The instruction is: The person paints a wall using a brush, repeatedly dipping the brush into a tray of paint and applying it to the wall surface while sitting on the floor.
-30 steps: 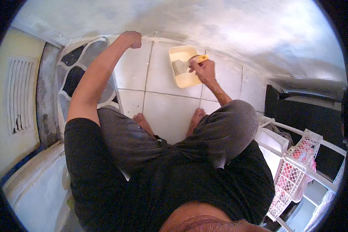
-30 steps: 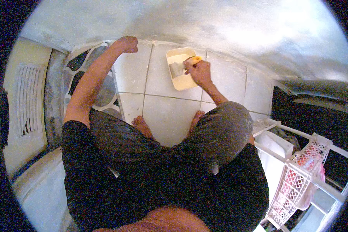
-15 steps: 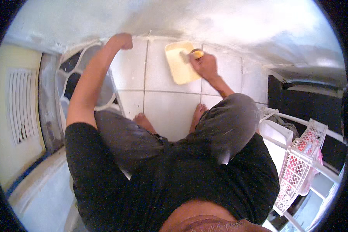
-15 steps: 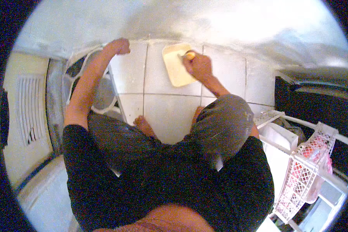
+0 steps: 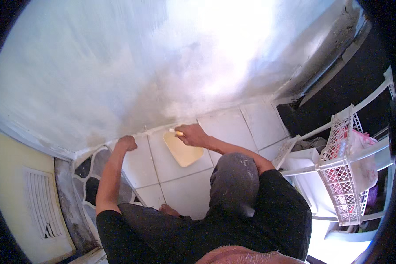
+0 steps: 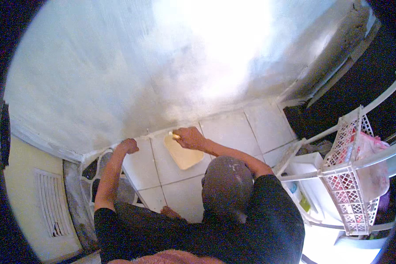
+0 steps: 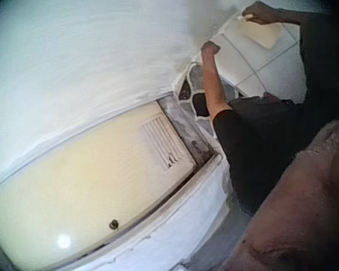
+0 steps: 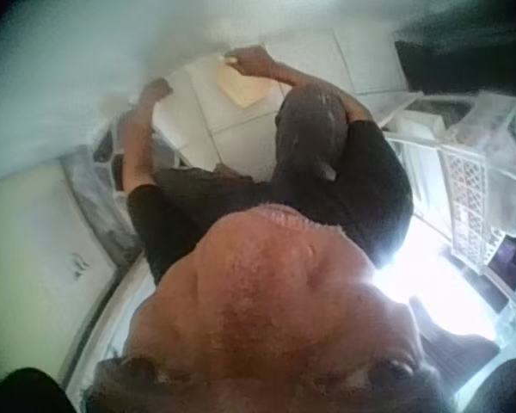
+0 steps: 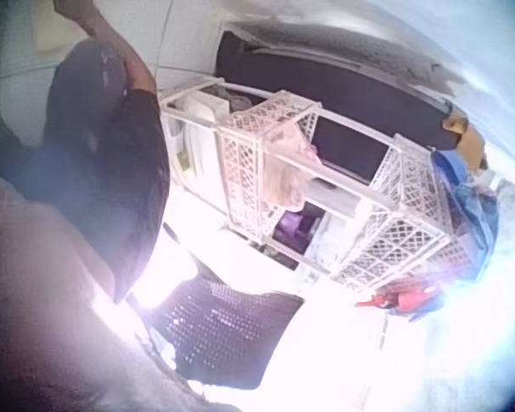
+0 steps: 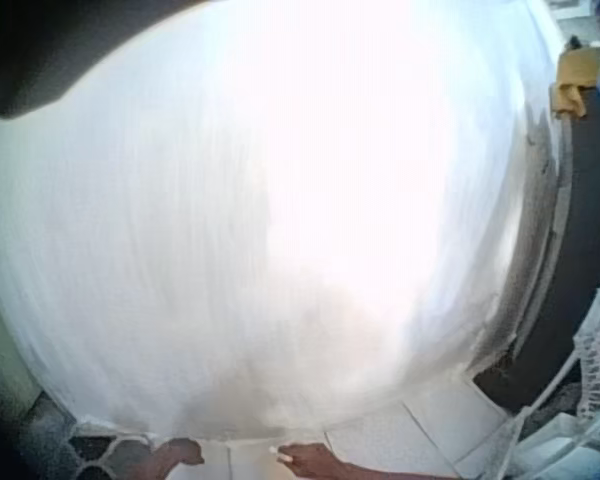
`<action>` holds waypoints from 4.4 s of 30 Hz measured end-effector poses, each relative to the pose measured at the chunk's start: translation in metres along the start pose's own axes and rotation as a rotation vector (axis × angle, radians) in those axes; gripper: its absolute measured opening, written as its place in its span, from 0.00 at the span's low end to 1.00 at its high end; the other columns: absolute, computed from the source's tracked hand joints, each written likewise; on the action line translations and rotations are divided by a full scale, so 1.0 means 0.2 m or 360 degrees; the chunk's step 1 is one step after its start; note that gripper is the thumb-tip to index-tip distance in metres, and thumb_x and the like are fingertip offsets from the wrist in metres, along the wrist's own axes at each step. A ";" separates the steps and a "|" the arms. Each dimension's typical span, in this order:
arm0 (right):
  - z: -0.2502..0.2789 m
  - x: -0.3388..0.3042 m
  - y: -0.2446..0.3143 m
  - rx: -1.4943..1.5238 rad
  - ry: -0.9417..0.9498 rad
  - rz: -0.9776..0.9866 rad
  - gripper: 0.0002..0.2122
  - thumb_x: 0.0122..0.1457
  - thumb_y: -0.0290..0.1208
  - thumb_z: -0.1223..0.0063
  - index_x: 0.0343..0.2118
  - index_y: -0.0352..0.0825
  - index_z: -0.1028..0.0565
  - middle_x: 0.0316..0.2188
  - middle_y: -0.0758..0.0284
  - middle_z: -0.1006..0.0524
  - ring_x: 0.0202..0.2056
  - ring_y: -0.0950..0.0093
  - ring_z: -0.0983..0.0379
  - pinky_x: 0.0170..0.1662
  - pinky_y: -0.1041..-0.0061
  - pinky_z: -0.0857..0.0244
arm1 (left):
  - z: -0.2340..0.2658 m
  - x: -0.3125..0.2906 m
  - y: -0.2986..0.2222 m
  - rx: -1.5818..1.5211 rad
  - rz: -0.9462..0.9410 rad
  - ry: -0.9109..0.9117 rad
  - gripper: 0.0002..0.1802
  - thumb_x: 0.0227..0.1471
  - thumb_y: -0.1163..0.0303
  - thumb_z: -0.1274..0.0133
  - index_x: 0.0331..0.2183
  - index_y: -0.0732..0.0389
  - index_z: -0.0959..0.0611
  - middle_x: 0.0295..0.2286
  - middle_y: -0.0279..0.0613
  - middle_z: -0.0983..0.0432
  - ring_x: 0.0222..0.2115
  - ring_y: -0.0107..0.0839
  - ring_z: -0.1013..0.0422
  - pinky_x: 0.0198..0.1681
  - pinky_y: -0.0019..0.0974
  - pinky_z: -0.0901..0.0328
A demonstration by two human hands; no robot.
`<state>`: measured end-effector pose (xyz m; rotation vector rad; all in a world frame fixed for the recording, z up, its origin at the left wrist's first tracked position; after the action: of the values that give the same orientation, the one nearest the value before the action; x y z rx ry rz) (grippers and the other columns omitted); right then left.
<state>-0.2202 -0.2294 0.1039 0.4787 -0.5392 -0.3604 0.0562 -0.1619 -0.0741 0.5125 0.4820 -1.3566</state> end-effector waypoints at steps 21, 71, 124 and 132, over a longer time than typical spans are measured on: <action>0.15 -0.18 -0.08 -0.0419 0.0228 -0.0563 0.12 0.49 0.39 0.51 0.24 0.32 0.28 0.18 0.54 0.26 0.24 0.54 0.28 0.30 0.57 0.34 | 0.08 -0.06 -0.01 -0.0082 -0.0048 -0.0158 0.18 0.38 0.60 0.55 0.22 0.65 0.18 0.27 0.54 0.24 0.32 0.48 0.27 0.39 0.46 0.33; 2.02 -0.26 -0.01 0.0179 -0.2445 0.0033 0.07 0.55 0.26 0.46 0.33 0.27 0.24 0.26 0.64 0.23 0.28 0.75 0.25 0.33 0.79 0.31 | 0.10 -0.13 -0.26 -0.0183 -0.0058 0.0107 0.19 0.46 0.62 0.54 0.19 0.68 0.21 0.23 0.52 0.24 0.24 0.38 0.23 0.31 0.44 0.30; 1.47 0.41 0.64 -0.0274 -0.1852 0.0418 0.14 0.43 0.27 0.41 0.36 0.40 0.23 0.27 0.60 0.22 0.24 0.66 0.24 0.27 0.72 0.31 | -0.14 0.08 -0.16 -0.0443 -0.0009 0.0473 0.13 0.41 0.68 0.56 0.24 0.65 0.19 0.23 0.45 0.22 0.22 0.33 0.25 0.27 0.35 0.30; 1.60 0.47 0.61 0.0200 -0.1740 0.0481 0.06 0.52 0.33 0.44 0.29 0.36 0.22 0.13 0.68 0.27 0.16 0.83 0.33 0.20 0.80 0.38 | -0.03 -0.08 -0.25 -0.0403 -0.0045 0.0566 0.14 0.42 0.69 0.57 0.24 0.66 0.19 0.22 0.45 0.22 0.23 0.32 0.24 0.28 0.34 0.30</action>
<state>-0.3017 -0.2780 0.4462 0.2785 -1.6824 -0.2746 0.0036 -0.1534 -0.0726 0.5402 0.9421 -1.2119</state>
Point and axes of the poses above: each hand's wrist, its own x-axis towards the middle knuckle, its own z-axis out of the back of the hand, y = z × x, the point moved 9 cm from there along x, towards the middle knuckle
